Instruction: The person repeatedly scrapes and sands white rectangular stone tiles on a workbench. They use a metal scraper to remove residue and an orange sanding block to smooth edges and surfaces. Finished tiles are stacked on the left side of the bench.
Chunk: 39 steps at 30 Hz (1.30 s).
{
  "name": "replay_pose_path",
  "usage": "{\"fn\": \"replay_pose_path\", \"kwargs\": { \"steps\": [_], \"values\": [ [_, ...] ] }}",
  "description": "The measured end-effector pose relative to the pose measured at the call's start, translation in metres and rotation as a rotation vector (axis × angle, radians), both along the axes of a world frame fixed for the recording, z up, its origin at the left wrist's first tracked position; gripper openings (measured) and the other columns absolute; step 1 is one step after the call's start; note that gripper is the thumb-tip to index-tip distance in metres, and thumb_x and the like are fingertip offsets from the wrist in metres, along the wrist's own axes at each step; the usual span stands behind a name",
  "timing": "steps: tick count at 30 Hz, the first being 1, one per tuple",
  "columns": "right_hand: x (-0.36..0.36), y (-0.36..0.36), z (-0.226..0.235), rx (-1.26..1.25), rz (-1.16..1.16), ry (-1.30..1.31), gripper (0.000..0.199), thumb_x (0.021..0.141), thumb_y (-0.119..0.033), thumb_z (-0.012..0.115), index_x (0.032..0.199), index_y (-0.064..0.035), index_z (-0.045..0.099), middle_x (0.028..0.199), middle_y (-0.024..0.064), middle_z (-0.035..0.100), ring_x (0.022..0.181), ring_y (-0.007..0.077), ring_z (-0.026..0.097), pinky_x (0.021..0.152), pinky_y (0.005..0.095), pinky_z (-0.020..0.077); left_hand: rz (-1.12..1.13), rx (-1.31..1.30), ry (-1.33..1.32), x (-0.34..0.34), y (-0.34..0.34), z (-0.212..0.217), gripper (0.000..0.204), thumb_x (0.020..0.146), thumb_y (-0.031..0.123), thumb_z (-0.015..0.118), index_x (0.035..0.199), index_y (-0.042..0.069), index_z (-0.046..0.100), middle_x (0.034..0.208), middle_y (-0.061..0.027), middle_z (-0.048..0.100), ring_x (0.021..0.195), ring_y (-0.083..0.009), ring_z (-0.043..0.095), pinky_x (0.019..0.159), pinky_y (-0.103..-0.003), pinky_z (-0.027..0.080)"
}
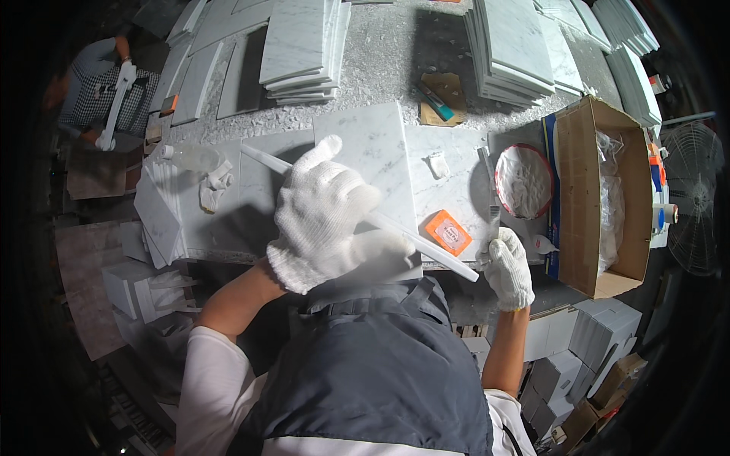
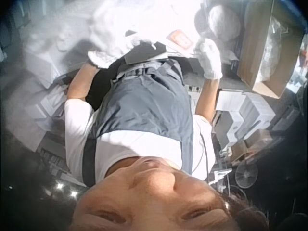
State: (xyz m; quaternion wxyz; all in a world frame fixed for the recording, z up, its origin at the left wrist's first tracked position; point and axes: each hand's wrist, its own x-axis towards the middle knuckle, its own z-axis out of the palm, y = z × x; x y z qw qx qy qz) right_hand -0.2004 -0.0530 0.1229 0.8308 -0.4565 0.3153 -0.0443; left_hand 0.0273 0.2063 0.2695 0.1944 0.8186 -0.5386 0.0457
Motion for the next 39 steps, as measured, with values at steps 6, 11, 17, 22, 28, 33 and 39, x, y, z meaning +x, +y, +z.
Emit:
{"fn": "replay_pose_path", "kwargs": {
  "steps": [6, 11, 17, 22, 28, 33, 39],
  "values": [
    [0.008, 0.014, 0.009, -0.025, 0.069, -0.029, 0.028, 0.094, -0.026, 0.074, 0.105, -0.0053, 0.060, 0.085, 0.0026, 0.062, 0.076, 0.0127, 0.060, 0.070, 0.0274, 0.0502, 0.064, -0.073, 0.031, -0.003, -0.009, -0.004, 0.021, 0.090, 0.031, 0.075, 0.092, 0.010, 0.072, 0.088, -0.0054, 0.067, 0.107, -0.0356, 0.064, 0.105, -0.049, 0.043],
    [0.005, 0.020, -0.006, -0.046, 0.119, -0.015, 0.031, 0.091, -0.028, 0.079, 0.103, -0.0066, 0.060, 0.090, 0.0028, 0.062, 0.080, 0.0141, 0.061, 0.065, 0.0297, 0.0514, 0.197, -0.180, -0.018, 0.012, -0.005, -0.014, 0.015, 0.090, 0.027, 0.074, 0.088, 0.012, 0.075, 0.086, -0.0055, 0.068, 0.097, -0.0327, 0.064, 0.104, -0.048, 0.044],
    [0.001, 0.035, -0.025, -0.579, 0.257, 0.186, 0.018, 0.097, -0.020, 0.071, 0.103, -0.0080, 0.058, 0.091, 0.0000, 0.061, 0.081, 0.0142, 0.061, 0.066, 0.0296, 0.0529, 0.138, -0.130, -0.194, 0.031, -0.001, -0.022, 0.029, 0.092, 0.034, 0.074, 0.076, 0.010, 0.071, 0.083, -0.0064, 0.067, 0.099, -0.0312, 0.064, 0.101, -0.046, 0.045],
    [-0.003, 0.024, -0.026, -0.076, -0.373, 0.088, 0.024, 0.102, -0.015, 0.064, 0.123, -0.0029, 0.060, 0.088, -0.0004, 0.061, 0.072, 0.0087, 0.058, 0.061, 0.0230, 0.0491, 0.149, -0.283, -0.275, 0.065, -0.037, -0.051, 0.035, 0.089, 0.033, 0.076, 0.063, 0.012, 0.065, 0.065, -0.0065, 0.063, 0.075, -0.0278, 0.065, 0.080, -0.042, 0.050],
    [-0.006, -0.015, -0.017, -0.827, -0.448, 0.175, 0.035, 0.100, -0.011, 0.069, 0.133, 0.0008, 0.064, 0.111, 0.0039, 0.071, 0.080, 0.0066, 0.061, 0.072, 0.0214, 0.0524, -0.220, -0.122, -0.128, 0.093, -0.094, -0.080, 0.030, 0.097, 0.040, 0.062, 0.080, 0.019, 0.074, 0.062, -0.0047, 0.062, 0.057, -0.0248, 0.060, 0.057, -0.037, 0.048],
    [0.012, -0.033, -0.018, -1.566, -0.327, 0.474, 0.024, 0.092, -0.012, 0.076, 0.115, -0.0087, 0.072, 0.106, 0.0087, 0.075, 0.095, 0.0244, 0.073, 0.086, 0.0337, 0.0569, -0.344, 0.114, 0.035, 0.077, -0.136, -0.110, 0.036, 0.098, 0.056, 0.055, 0.088, 0.034, 0.081, 0.062, -0.0045, 0.065, 0.054, -0.0256, 0.062, 0.051, -0.039, 0.048],
    [0.033, -0.049, -0.057, -1.723, -0.327, 0.490, 0.013, 0.092, -0.024, 0.069, 0.105, -0.0244, 0.071, 0.094, 0.0015, 0.068, 0.076, 0.0277, 0.070, 0.066, 0.0396, 0.0557, -0.319, 0.339, -0.009, 0.073, -0.149, -0.133, 0.053, 0.097, 0.062, 0.054, 0.081, 0.019, 0.079, 0.070, -0.0114, 0.069, 0.068, -0.0313, 0.066, 0.066, -0.043, 0.051]
  ]
}}
